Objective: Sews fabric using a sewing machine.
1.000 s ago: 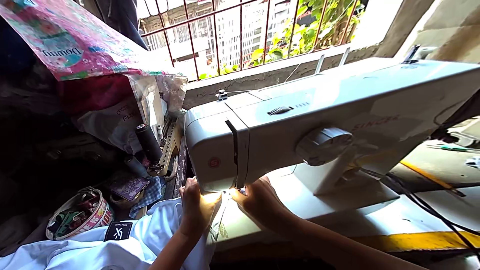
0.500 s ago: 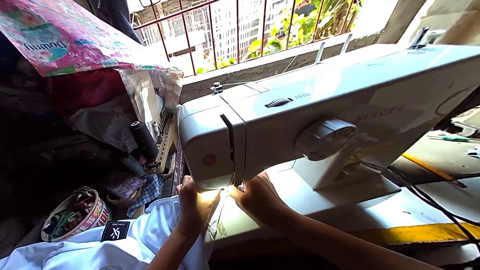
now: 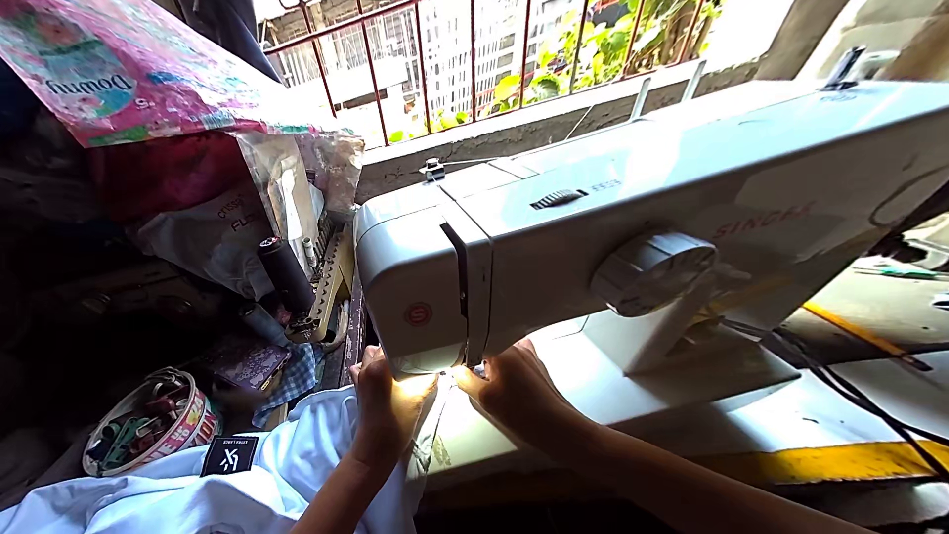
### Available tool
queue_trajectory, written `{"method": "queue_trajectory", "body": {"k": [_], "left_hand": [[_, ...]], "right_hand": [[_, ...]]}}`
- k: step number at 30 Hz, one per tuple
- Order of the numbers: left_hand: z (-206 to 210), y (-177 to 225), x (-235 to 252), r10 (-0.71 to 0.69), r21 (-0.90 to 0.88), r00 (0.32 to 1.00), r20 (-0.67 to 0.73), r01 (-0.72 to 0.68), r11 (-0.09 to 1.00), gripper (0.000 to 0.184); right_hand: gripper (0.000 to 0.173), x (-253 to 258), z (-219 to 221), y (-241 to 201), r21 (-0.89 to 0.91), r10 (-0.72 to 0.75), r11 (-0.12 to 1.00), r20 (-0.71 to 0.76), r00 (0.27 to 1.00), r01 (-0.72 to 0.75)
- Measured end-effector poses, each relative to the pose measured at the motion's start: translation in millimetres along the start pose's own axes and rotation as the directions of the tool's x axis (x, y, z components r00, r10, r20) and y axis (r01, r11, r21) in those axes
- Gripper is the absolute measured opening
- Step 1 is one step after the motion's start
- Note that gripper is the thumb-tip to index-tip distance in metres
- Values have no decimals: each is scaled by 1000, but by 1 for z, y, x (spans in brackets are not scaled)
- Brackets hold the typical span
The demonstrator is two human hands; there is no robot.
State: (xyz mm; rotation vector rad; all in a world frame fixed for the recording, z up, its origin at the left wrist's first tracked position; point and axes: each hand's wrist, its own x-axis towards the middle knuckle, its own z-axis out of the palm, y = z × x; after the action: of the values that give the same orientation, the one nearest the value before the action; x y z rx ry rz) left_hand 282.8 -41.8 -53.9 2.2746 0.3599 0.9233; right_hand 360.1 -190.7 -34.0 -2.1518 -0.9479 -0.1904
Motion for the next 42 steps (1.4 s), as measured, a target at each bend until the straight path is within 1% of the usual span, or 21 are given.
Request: {"method": "queue_trajectory", "body": {"k": [5, 16, 27, 34, 42], "left_hand": [[1, 0, 0, -10, 6, 1000, -3, 10, 1000, 37], [2, -2, -1, 17, -15, 999, -28, -17, 1000, 33], [1, 2, -1, -6, 45, 1000, -10, 7, 999, 36], [0, 3, -1, -15, 24, 1000, -5, 15, 1000, 37], [0, 2, -2, 6, 41, 1000, -18, -6, 999, 37]], "right_hand": [[14, 0, -1, -1, -19, 1, 1000, 0, 1000, -1], [13, 0, -1, -3, -13, 5, 1000, 8, 1000, -5], [13, 0, 3, 1, -17, -26, 1000, -39, 999, 25], [17, 0, 0, 0, -7, 5, 1000, 3, 1000, -5], [16, 0, 2, 0, -2, -9, 1000, -25, 1000, 9]]}}
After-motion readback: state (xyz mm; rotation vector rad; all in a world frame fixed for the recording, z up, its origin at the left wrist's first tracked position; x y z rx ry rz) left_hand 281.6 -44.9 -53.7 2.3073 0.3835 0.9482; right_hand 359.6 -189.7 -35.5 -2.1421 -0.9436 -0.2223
